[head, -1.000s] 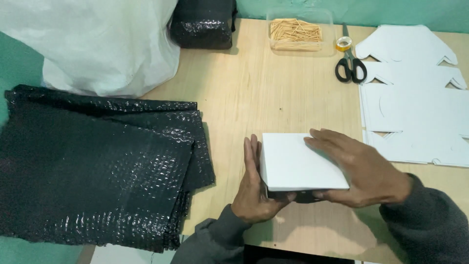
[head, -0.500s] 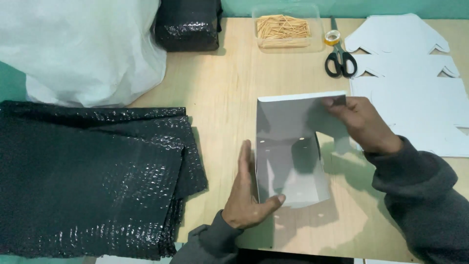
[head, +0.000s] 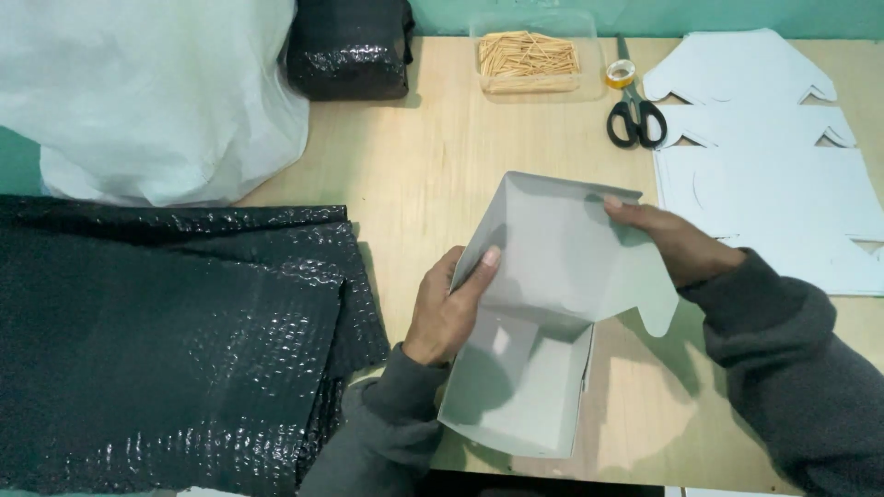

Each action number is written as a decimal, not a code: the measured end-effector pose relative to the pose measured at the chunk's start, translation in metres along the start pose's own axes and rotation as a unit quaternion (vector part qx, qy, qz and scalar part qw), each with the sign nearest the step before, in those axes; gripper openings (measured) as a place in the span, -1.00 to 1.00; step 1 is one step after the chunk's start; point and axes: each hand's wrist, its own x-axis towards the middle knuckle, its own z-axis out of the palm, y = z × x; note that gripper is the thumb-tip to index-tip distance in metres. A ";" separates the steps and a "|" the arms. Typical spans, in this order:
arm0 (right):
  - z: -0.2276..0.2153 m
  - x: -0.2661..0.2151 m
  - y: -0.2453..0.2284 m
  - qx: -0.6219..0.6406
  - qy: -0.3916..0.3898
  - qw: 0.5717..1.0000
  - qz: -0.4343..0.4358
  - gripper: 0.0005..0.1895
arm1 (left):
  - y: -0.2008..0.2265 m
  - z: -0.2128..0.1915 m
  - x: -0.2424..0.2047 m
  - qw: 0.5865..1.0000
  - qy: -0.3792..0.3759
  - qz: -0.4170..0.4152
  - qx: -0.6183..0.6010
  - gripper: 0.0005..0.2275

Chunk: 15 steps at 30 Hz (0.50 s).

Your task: The person folds a pre-cut white cardboard template into a small box by hand, creasing the edges and tucking the flaps to form the sides and base. The finished box is then placed into a black padded mailer bag.

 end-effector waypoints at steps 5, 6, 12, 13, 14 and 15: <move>0.031 -0.015 0.031 0.057 0.134 0.989 -0.036 -0.06 | -0.027 -0.001 -0.001 0.996 0.002 0.039 0.081 -0.39; -0.002 0.002 0.059 0.186 0.072 0.977 -0.069 0.14 | -0.030 -0.002 -0.005 0.995 -0.001 0.034 0.091 -0.22; 0.050 -0.077 0.141 -0.012 -0.016 0.936 -0.352 0.27 | -0.055 -0.007 -0.075 0.983 -0.012 0.180 0.026 -0.14; 0.063 -0.085 0.147 -0.012 -0.021 0.937 -0.350 0.27 | -0.049 -0.001 -0.090 0.984 -0.007 0.178 0.026 -0.14; 0.075 -0.092 0.150 0.006 -0.005 0.951 -0.310 0.23 | -0.041 0.005 -0.105 0.999 -0.010 0.047 -0.011 0.02; 0.088 -0.100 0.153 0.024 0.012 0.963 -0.269 0.22 | -0.033 0.011 -0.119 0.995 -0.014 -0.083 -0.050 0.19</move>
